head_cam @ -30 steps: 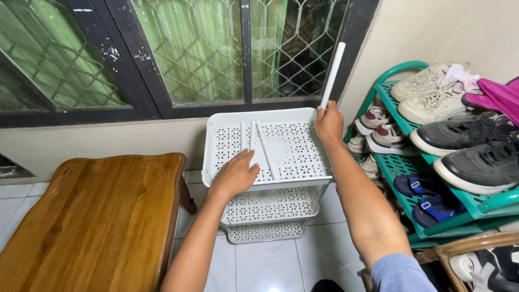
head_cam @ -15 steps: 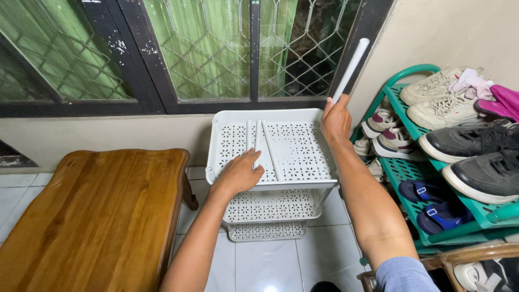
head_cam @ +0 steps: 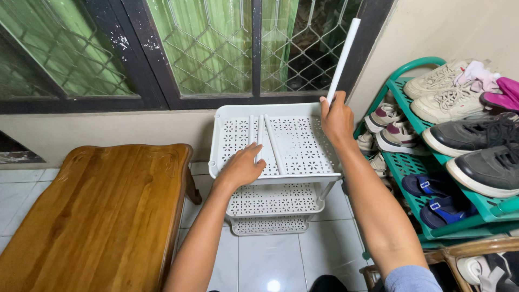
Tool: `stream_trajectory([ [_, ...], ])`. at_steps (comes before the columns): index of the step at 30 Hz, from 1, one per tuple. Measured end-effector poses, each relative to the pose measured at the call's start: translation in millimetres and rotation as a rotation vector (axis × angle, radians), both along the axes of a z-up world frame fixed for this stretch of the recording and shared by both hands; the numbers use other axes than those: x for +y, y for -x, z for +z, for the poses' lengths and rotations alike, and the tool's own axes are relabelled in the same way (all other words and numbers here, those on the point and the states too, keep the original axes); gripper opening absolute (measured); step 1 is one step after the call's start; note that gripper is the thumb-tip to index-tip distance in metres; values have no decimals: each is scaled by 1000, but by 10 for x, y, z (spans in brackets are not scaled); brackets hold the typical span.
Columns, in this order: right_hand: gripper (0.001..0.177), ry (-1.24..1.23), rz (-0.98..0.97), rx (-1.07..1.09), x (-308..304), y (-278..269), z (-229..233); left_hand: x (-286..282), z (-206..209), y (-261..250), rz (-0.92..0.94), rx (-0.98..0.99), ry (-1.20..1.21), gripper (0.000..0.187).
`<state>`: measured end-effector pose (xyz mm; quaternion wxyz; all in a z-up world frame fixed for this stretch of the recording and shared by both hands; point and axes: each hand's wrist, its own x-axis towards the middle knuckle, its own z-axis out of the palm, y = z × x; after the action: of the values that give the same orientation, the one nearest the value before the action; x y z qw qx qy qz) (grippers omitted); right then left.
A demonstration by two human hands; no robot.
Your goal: The person disassembles a white plastic three-tier storage shelf by removing the top tray and its handles, then detaching the vertical support poles from the remaining tiers. The removed parts are placed on a nearby wooden table.
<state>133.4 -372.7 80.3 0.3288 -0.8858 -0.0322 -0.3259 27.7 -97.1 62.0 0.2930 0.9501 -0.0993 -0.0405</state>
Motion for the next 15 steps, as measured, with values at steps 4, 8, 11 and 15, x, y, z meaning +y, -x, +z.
stream_trajectory([
  [4, 34, -13, 175, 128, 97, 331, 86, -1, 19, 8, 4, -21, 22, 59],
  [8, 38, 159, 169, 427, 157, 713, 71, 23, -9, 0, 2, -54, 92, 59],
  [11, 40, 286, 173, 521, 220, 843, 39, 36, -21, 4, -2, -88, 119, 57],
  [15, 41, 357, 157, 660, 319, 770, -52, 28, -19, -2, -10, -110, 115, 57],
])
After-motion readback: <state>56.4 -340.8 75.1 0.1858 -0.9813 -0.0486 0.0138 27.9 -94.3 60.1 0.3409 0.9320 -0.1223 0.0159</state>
